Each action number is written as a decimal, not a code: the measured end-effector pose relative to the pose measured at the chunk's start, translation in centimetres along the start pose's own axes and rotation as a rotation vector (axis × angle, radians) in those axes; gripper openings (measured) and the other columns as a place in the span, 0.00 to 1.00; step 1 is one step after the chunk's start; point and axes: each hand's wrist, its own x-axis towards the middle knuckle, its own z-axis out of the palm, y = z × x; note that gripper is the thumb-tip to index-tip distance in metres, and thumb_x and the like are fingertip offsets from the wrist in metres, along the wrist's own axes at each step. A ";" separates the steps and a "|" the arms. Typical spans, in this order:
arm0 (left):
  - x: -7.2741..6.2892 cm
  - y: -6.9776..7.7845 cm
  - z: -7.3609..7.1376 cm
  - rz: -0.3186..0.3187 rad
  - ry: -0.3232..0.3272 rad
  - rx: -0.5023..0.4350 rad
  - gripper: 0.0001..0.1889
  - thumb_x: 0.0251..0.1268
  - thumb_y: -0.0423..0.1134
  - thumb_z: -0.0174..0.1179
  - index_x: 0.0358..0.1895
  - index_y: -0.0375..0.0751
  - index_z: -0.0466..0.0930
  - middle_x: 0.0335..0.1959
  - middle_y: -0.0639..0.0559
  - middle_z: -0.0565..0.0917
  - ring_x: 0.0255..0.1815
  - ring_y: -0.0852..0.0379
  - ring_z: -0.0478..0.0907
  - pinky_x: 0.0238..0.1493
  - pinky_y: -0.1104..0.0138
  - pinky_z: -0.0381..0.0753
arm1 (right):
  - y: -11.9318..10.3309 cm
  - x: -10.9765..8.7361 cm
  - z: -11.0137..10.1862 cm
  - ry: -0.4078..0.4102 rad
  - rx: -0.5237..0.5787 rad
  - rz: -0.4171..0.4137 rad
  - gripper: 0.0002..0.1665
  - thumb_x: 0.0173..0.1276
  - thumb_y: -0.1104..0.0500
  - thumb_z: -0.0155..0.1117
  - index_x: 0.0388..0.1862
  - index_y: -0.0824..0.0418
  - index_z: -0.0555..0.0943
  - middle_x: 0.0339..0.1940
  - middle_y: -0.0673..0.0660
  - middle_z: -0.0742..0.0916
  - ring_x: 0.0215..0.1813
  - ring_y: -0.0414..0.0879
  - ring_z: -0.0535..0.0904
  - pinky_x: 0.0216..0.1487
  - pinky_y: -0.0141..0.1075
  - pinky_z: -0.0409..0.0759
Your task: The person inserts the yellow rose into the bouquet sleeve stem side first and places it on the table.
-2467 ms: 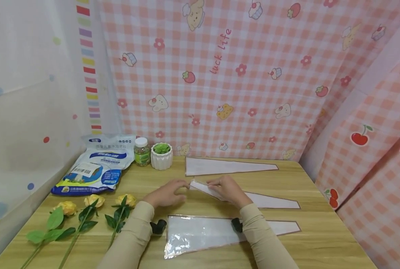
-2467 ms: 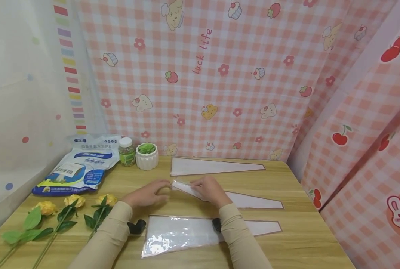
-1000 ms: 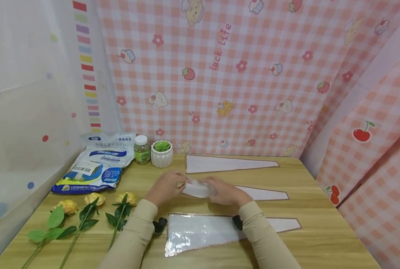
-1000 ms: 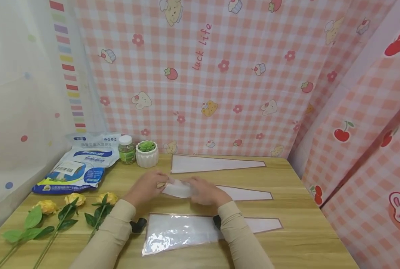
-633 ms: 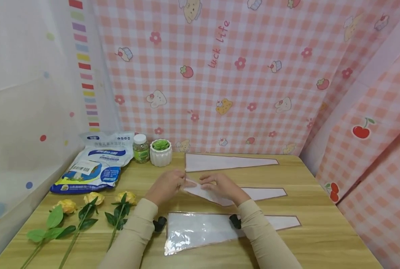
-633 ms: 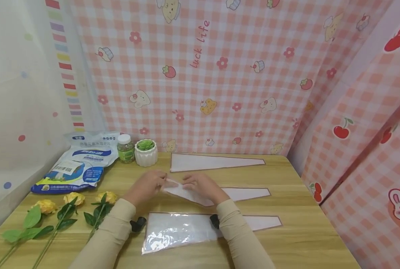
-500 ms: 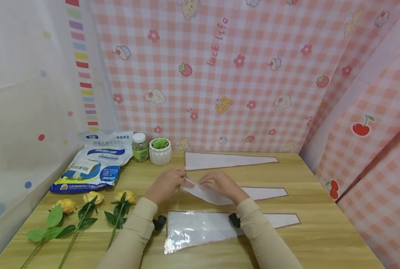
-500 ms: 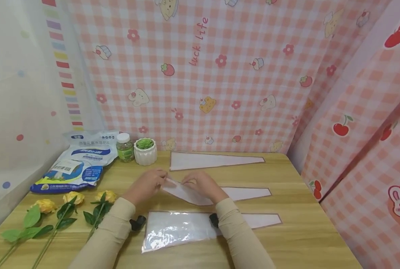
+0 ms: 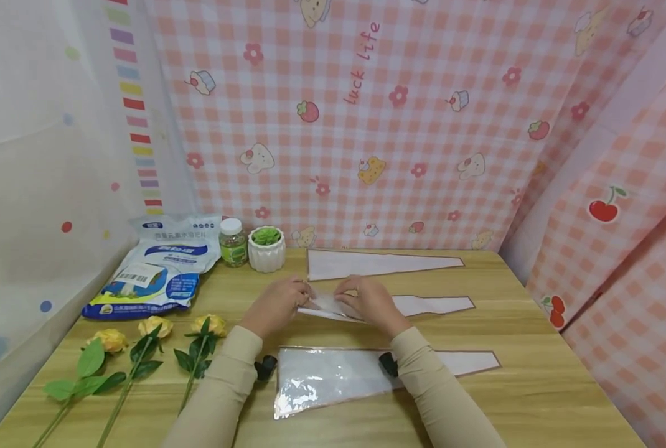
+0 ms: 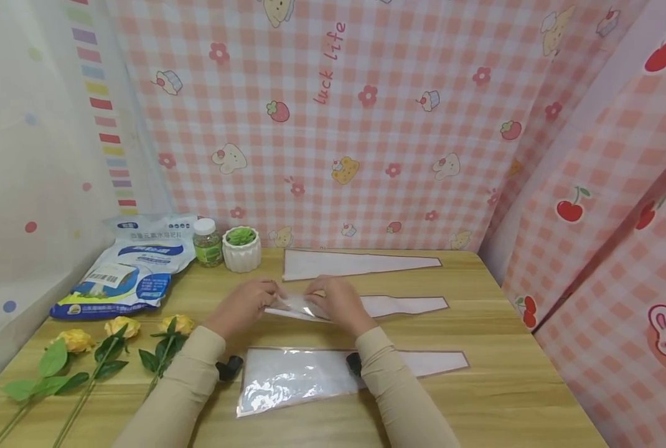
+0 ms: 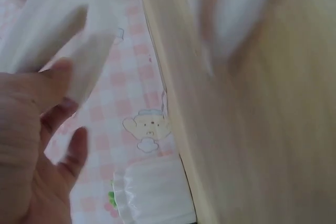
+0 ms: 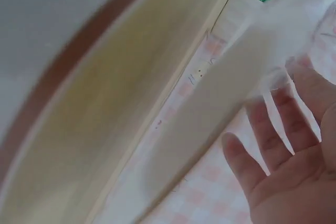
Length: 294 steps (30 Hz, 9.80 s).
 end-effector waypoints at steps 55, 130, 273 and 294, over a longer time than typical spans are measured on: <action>-2.5 -1.6 -10.7 -0.473 -0.340 -0.467 0.22 0.81 0.46 0.51 0.68 0.36 0.75 0.59 0.40 0.83 0.58 0.41 0.80 0.57 0.47 0.80 | 1.5 -0.7 -0.4 -0.004 0.098 0.055 0.07 0.63 0.66 0.72 0.40 0.61 0.91 0.46 0.55 0.91 0.51 0.49 0.87 0.54 0.40 0.84; -21.6 0.4 -10.7 -0.949 -0.238 -1.584 0.20 0.77 0.31 0.56 0.65 0.32 0.63 0.46 0.47 0.84 0.48 0.52 0.85 0.48 0.52 0.86 | 1.7 -0.8 -0.8 -0.089 -0.001 0.175 0.07 0.67 0.62 0.71 0.41 0.61 0.91 0.44 0.54 0.91 0.50 0.49 0.87 0.54 0.42 0.84; 0.5 0.6 -3.2 -0.657 0.746 -1.211 0.18 0.65 0.21 0.62 0.51 0.45 0.73 0.31 0.51 0.84 0.33 0.59 0.85 0.41 0.60 0.88 | 1.7 -0.9 -0.7 -0.150 0.032 0.114 0.06 0.67 0.65 0.70 0.41 0.63 0.90 0.45 0.58 0.91 0.51 0.52 0.86 0.56 0.44 0.83; 0.1 0.4 -1.4 -0.706 0.653 -1.118 0.18 0.64 0.24 0.66 0.55 0.36 0.72 0.35 0.45 0.83 0.35 0.63 0.84 0.42 0.64 0.87 | 1.6 -1.0 -0.7 -0.153 0.026 0.084 0.06 0.67 0.65 0.70 0.41 0.62 0.90 0.44 0.56 0.91 0.50 0.51 0.87 0.55 0.43 0.83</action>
